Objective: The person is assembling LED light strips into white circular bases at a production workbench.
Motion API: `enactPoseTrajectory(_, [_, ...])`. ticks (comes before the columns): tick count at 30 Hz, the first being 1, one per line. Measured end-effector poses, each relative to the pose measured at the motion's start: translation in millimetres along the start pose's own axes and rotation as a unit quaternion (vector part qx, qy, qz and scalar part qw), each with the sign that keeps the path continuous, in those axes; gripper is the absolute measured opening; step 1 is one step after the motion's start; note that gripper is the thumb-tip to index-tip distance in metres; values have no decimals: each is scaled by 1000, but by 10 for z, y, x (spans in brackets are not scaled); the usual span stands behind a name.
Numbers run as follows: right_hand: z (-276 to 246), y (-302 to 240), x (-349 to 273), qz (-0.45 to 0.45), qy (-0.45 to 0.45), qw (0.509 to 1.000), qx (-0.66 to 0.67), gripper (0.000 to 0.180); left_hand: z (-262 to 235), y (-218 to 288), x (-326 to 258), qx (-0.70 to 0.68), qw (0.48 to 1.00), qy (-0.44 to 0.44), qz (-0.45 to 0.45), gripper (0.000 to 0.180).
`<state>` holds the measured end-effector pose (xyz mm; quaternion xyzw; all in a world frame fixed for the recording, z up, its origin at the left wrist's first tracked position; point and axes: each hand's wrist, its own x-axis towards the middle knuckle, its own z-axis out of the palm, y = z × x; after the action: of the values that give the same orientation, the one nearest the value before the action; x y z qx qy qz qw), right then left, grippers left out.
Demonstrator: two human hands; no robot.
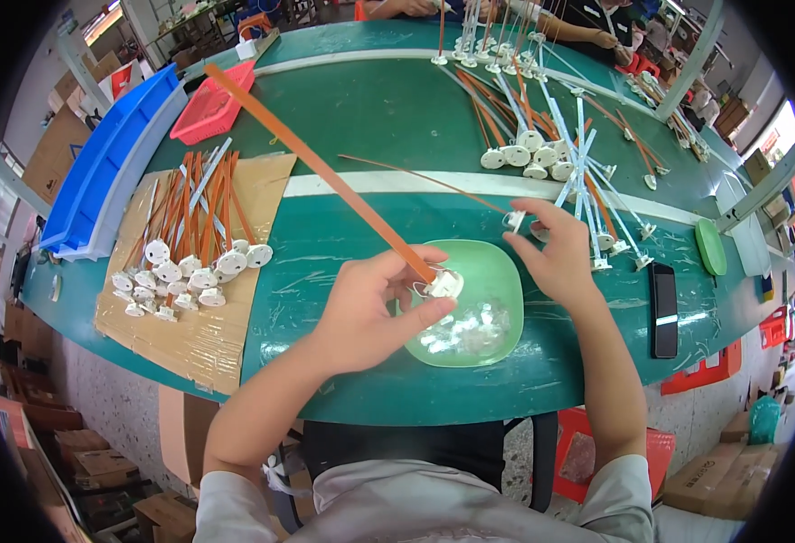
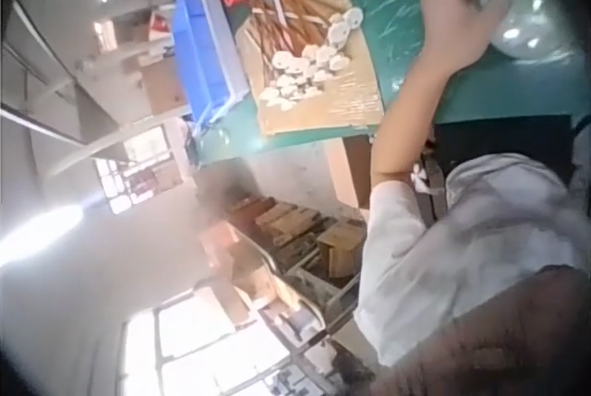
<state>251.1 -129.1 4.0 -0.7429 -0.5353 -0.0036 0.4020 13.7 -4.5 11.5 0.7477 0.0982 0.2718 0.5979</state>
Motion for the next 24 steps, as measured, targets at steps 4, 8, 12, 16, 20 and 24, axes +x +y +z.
enactPoseTrajectory(4, [-32,13,-20,-76,-29,995,-60,38,-200,40,85,39,997,-57,-23,37])
enactPoseTrajectory(8, [-105,-192,-66,-135,44,987,-68,34,-191,66,43,36,995,-62,-69,41])
enactPoseTrajectory(12, [-77,-519,-177,-296,89,951,15,31,-128,48,-65,26,996,-71,-46,49])
enactPoseTrajectory(16, [86,-696,-323,-420,54,902,80,31,-112,117,-99,24,992,-123,-34,60])
enactPoseTrajectory(20, [172,-670,-400,-385,50,915,108,32,-165,35,-117,36,988,-152,-4,66])
enactPoseTrajectory(24, [270,-644,-467,-299,40,939,163,35,-86,-19,-135,-93,987,-130,1,59])
